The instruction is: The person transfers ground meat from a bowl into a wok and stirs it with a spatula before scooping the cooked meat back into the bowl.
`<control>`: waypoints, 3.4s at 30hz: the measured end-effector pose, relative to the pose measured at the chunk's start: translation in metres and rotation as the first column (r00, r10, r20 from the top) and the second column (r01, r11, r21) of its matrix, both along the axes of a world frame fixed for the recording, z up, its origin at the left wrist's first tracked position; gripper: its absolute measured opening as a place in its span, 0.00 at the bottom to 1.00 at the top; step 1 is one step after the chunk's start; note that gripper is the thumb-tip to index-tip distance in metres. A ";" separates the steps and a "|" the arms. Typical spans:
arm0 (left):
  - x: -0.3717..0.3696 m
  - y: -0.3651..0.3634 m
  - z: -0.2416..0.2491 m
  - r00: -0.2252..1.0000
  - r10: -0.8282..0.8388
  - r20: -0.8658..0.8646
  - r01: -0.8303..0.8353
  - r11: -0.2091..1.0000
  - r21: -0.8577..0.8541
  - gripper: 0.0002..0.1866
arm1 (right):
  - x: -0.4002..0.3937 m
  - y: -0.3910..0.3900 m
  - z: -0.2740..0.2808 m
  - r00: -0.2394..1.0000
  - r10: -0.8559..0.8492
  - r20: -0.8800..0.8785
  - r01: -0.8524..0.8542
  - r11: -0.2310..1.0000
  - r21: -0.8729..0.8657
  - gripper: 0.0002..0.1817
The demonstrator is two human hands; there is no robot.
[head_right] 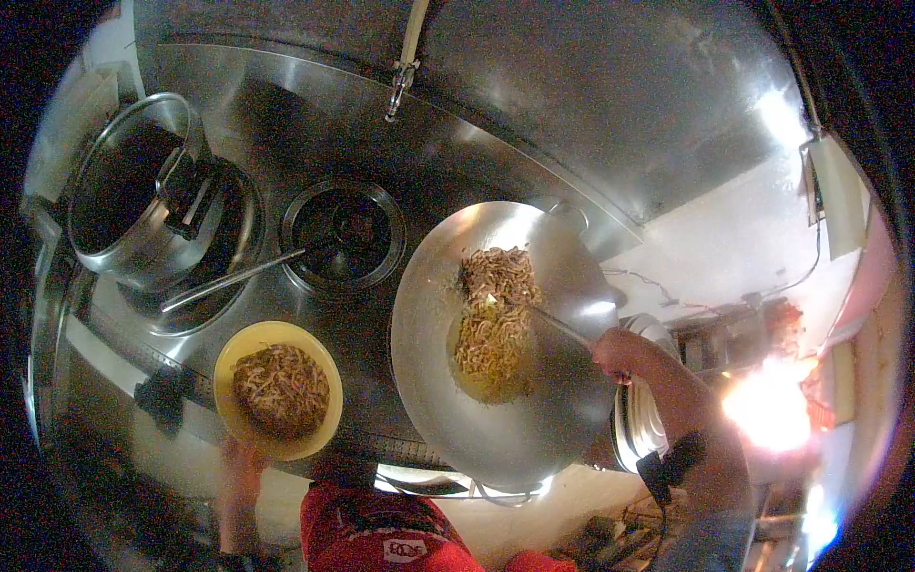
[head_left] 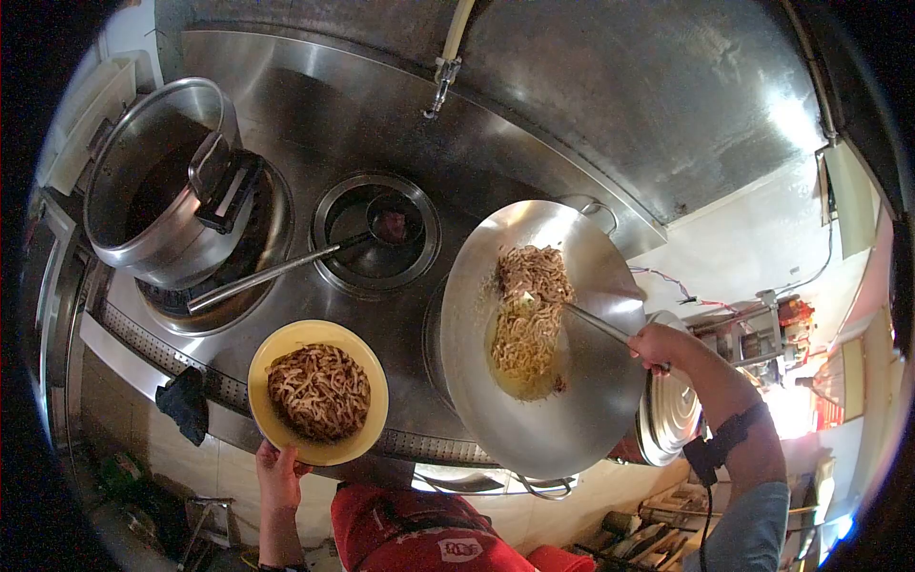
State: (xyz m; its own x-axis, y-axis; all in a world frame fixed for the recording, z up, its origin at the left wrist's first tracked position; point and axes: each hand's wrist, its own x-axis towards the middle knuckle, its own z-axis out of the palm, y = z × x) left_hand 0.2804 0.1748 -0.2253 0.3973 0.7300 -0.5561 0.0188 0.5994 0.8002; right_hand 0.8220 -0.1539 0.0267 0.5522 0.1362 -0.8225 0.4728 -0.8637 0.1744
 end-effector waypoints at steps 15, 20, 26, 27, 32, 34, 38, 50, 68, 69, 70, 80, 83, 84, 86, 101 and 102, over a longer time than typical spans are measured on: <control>0.011 0.005 0.032 0.992 0.090 0.089 -0.078 0.988 -0.137 0.10 | -0.003 0.002 0.001 0.999 -0.029 0.014 0.029 1.000 -0.009 0.23; 0.007 0.010 0.024 0.993 0.001 0.121 0.015 0.991 -0.132 0.10 | 0.006 -0.007 -0.006 1.000 0.007 0.021 -0.006 1.000 -0.012 0.23; 0.010 0.004 0.028 0.994 0.084 0.068 -0.075 0.988 -0.132 0.08 | 0.012 -0.012 -0.008 1.000 0.014 -0.007 -0.014 1.000 0.007 0.22; 0.010 0.004 0.026 0.992 0.100 0.074 -0.088 0.985 -0.151 0.08 | 0.010 -0.010 -0.006 1.000 0.031 -0.003 -0.031 1.000 -0.004 0.22; 0.011 0.008 0.028 0.996 0.014 0.092 0.000 0.990 -0.141 0.08 | -0.002 0.009 0.005 1.000 0.019 -0.008 -0.019 0.999 -0.041 0.22; 0.013 0.004 0.037 0.987 0.142 0.082 -0.123 0.972 -0.200 0.08 | 0.005 0.004 0.001 0.999 0.030 -0.027 -0.031 0.997 -0.071 0.22; 0.014 0.005 0.038 0.985 0.138 0.104 -0.116 0.974 -0.193 0.08 | 0.011 -0.019 -0.011 0.995 0.095 -0.033 -0.094 0.995 0.021 0.22; 0.033 0.032 0.096 0.967 -0.187 -0.175 0.210 0.969 0.128 0.12 | -0.115 -0.085 -0.164 0.730 -0.671 0.133 0.401 0.577 0.712 0.23; 0.225 -0.024 0.197 0.799 -0.600 0.036 0.600 0.800 0.016 0.14 | -0.116 -0.058 -0.106 0.785 -0.541 0.303 0.234 0.710 0.664 0.20; 0.233 -0.030 0.193 0.780 -0.625 0.026 0.625 0.781 0.008 0.14 | -0.120 -0.066 -0.094 0.806 -0.506 0.308 0.219 0.737 0.639 0.20; 0.242 -0.035 0.190 0.778 -0.627 0.029 0.627 0.779 0.010 0.14 | -0.127 -0.070 -0.077 0.803 -0.509 0.310 0.220 0.737 0.640 0.20; 0.296 -0.075 0.152 0.741 -0.668 -0.073 0.670 0.742 0.014 0.14 | -0.166 -0.123 0.042 0.803 -0.379 0.461 0.048 0.811 0.583 0.15; 0.312 -0.089 0.136 0.757 -0.653 -0.025 0.653 0.757 0.015 0.14 | -0.176 -0.120 0.083 0.796 -0.357 0.489 0.027 0.828 0.560 0.16; 0.314 -0.094 0.131 0.768 -0.641 0.002 0.641 0.768 0.000 0.13 | -0.177 -0.116 0.095 0.812 -0.281 0.511 -0.034 0.851 0.523 0.16; 0.312 -0.101 0.141 0.762 -0.647 0.028 0.648 0.762 -0.005 0.13 | -0.179 -0.116 0.109 0.810 -0.161 0.564 -0.178 0.849 0.498 0.15; 0.269 -0.106 0.149 0.782 -0.602 0.161 0.620 0.779 -0.099 0.16 | -0.219 -0.083 0.149 0.270 0.163 0.949 -0.523 0.852 0.002 0.16; 0.268 -0.104 0.149 0.774 -0.609 0.174 0.629 0.771 -0.102 0.20 | -0.222 -0.082 0.148 0.263 0.166 0.950 -0.525 0.851 -0.003 0.16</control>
State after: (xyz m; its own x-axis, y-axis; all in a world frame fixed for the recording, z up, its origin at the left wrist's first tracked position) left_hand 0.5482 0.0707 -0.0761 0.8068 0.2163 -0.5498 0.3336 0.6013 0.7260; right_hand 0.6000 -0.2354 0.1744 0.7396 0.6172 0.2685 0.4369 -0.7437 0.5060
